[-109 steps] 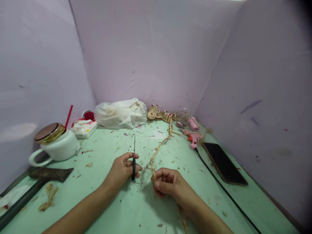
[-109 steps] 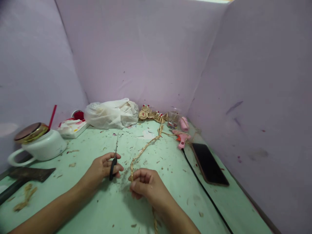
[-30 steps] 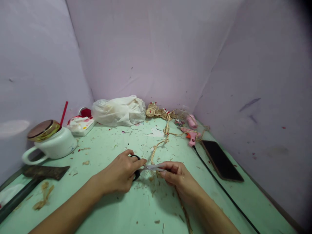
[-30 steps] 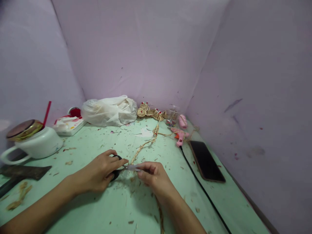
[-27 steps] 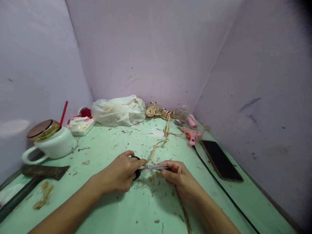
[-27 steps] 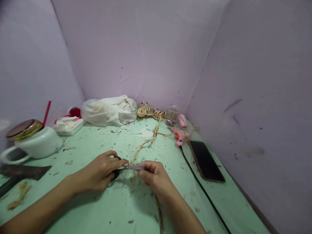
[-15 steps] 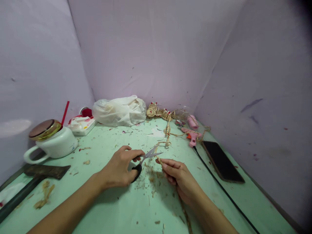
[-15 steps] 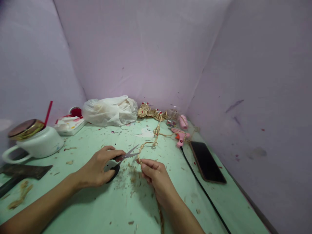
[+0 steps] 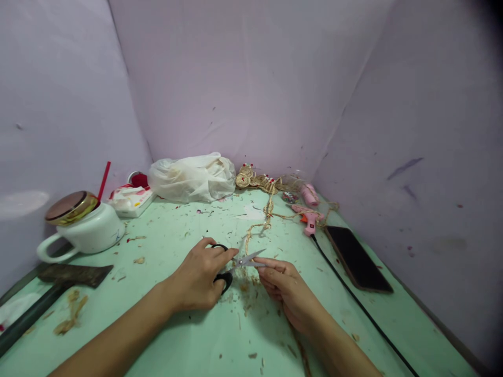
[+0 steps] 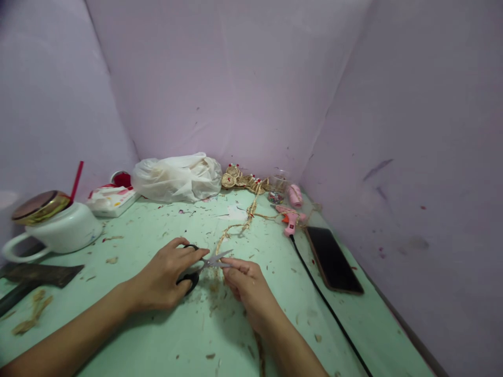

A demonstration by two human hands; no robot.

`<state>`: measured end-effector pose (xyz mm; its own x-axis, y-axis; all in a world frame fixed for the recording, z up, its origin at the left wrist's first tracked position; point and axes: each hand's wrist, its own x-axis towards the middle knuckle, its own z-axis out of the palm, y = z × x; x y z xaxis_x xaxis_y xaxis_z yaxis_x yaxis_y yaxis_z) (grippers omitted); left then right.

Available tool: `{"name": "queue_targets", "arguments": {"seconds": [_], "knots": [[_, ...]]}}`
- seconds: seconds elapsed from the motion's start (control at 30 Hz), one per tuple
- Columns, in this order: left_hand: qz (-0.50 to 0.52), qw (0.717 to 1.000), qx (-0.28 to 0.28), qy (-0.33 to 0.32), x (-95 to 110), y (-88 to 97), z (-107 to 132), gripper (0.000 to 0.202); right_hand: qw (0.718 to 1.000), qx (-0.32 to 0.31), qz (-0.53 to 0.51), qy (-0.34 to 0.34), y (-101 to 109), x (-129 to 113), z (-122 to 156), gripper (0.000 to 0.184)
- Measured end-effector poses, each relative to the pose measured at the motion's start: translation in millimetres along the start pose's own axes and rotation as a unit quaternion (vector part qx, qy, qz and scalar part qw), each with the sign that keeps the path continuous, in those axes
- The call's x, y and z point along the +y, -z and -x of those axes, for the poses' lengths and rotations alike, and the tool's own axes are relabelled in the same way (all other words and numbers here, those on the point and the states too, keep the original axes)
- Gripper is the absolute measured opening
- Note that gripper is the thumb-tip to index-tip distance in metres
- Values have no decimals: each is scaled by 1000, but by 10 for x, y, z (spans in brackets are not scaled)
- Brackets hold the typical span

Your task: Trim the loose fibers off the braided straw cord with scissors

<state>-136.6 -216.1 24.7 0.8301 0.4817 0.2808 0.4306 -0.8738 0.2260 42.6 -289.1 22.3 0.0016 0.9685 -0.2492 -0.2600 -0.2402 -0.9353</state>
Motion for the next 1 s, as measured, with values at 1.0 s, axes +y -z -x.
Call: {"name": "queue_targets", "arguments": {"seconds": [1.0], "knots": [[-189, 893, -156, 378, -382, 248, 2, 27, 999, 39, -22, 12, 4, 101, -49, 31]]}}
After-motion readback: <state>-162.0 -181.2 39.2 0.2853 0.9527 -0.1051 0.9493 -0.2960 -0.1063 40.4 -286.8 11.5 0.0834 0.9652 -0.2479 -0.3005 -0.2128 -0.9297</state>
